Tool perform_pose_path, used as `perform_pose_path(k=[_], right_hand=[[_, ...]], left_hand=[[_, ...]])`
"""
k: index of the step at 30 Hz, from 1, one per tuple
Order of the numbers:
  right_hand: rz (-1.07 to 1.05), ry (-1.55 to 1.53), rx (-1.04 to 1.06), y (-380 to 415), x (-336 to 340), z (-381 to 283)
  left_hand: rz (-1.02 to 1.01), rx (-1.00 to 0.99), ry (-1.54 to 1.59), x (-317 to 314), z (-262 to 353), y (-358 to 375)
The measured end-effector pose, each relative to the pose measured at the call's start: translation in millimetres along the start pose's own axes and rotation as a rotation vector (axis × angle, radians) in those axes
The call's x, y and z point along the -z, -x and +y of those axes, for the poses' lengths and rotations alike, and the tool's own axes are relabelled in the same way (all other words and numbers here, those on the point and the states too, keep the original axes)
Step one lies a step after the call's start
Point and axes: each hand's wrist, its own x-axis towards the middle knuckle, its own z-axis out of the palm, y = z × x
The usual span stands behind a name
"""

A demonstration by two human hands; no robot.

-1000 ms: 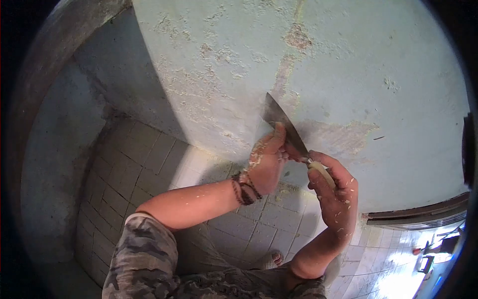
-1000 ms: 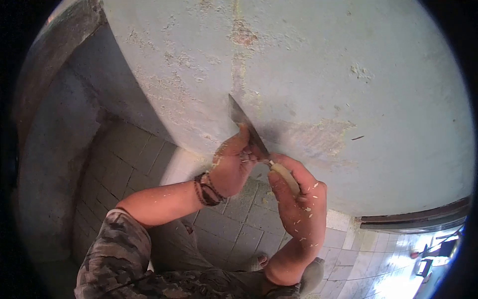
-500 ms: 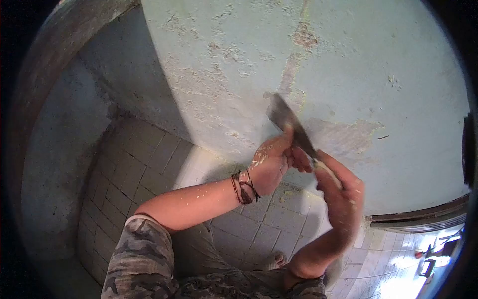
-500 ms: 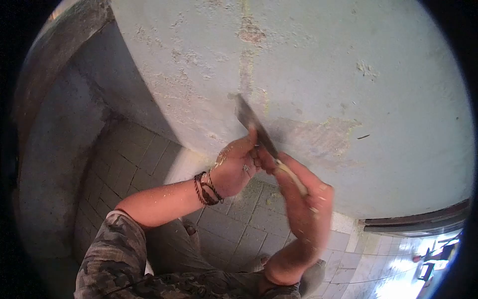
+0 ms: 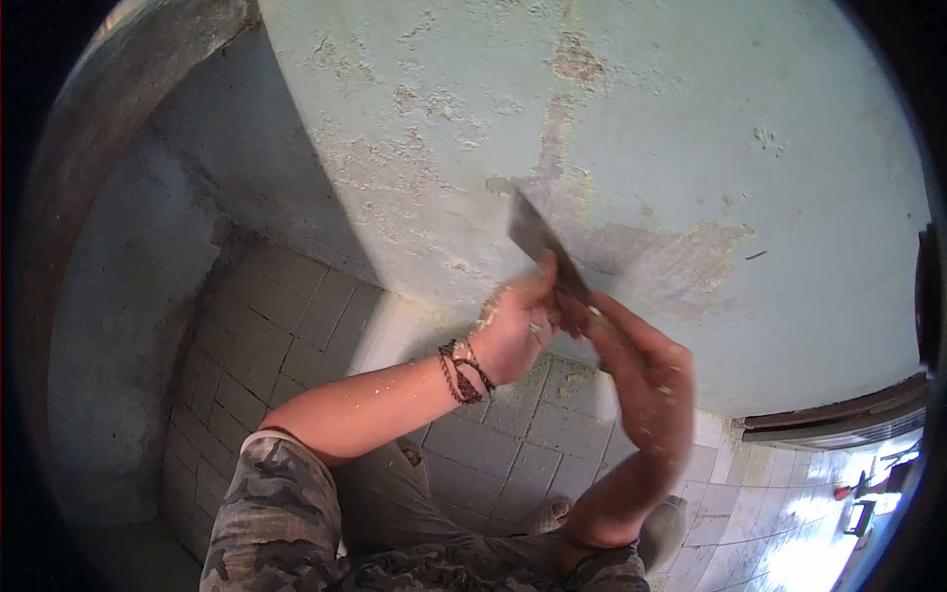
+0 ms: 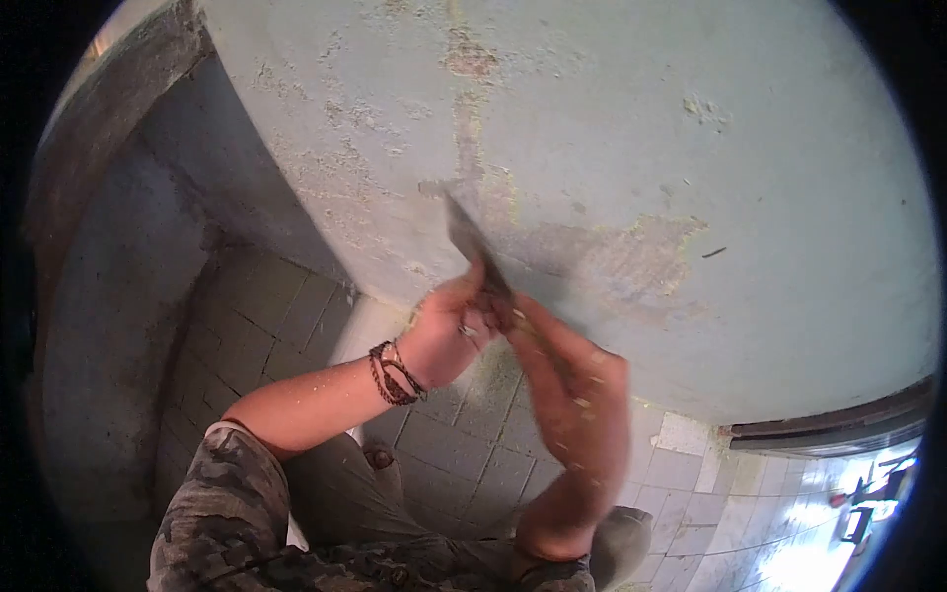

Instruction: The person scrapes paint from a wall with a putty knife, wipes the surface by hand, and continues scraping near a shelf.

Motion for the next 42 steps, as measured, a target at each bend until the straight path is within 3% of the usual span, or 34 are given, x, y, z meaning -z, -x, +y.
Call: perform_pose_path(k=[2,3,4,6,11,12,13,16,17,18,20,22,24,26,28,30,32,33,35,36,37,38,40,41,42], right_hand=[[0.005,-0.054,-0.069,-1,-1,1],[0.019,0.004,0.016,-5,-14,9],[0.039,0.061,0.105,-6,-25,12],[0.049,0.157,0.074,-6,-30,7],[-0.066,-0.035,-0.022,-3,2,8],[-0.054,-0.070,-0.048,-3,3,8],[-0.071,0.015,0.087,-10,-17,17],[-0.045,0.158,0.053,-8,-36,19],[-0.048,0.018,0.091,-10,-32,25],[-0.047,0.014,0.084,-6,-22,21],[-0.095,-0.035,-0.122,-1,2,-1],[-0.080,-0.071,-0.070,-2,-9,1],[0.008,0.194,0.179,-7,-43,9],[-0.063,0.210,0.054,-5,-37,9],[-0.139,0.000,-0.055,-8,-20,7],[-0.121,-0.094,-0.090,-3,-4,-4],[-0.069,-0.040,0.122,-15,-34,20],[-0.063,-0.038,0.128,-12,-42,20],[-0.035,0.144,0.161,-8,-53,19],[-0.034,0.140,0.150,-6,-45,14],[-0.089,0.056,0.013,-5,-30,2],[-0.149,-0.026,-0.113,-7,-19,-6],[-0.135,-0.169,-0.139,-8,-27,5],[-0.075,-0.014,0.103,-15,-48,25],[-0.009,0.141,0.347,-17,-65,34]], left_hand=[[-0.222,0.100,0.039,-3,-1,0],[-0.079,0.036,0.160,0,-12,-5],[-0.079,0.031,0.160,4,-11,-6],[0.010,-0.058,0.140,15,-6,-8],[-0.136,0.052,0.031,7,-4,0],[0.010,0.039,0.107,3,-10,-1],[0.150,0.027,0.180,0,-13,-3],[0.148,0.014,0.158,23,-7,-11],[0.017,0.003,0.215,38,-12,-11],[0.022,0.010,0.213,31,-12,-7],[0.002,0.029,0.003,1,0,1],[-0.020,0.041,-0.007,-5,6,5],[0.095,-0.008,0.167,11,0,-3],[-0.010,-0.026,0.182,28,3,-11],[0.138,0.057,0.187,21,4,-1],[0.125,-0.010,0.073,6,9,5],[0.179,0.070,0.171,16,5,-1],[-0.098,0.003,0.206,50,-5,-10],[-0.075,-0.001,0.163,48,8,-9],[-0.034,0.008,0.131,46,10,-5],[0.056,0.003,0.189,33,11,-1],[0.059,-0.005,0.189,24,14,2],[-0.018,0.015,0.046,15,14,5],[0.220,0.045,0.182,14,12,2],[0.214,0.048,0.180,13,15,2]])
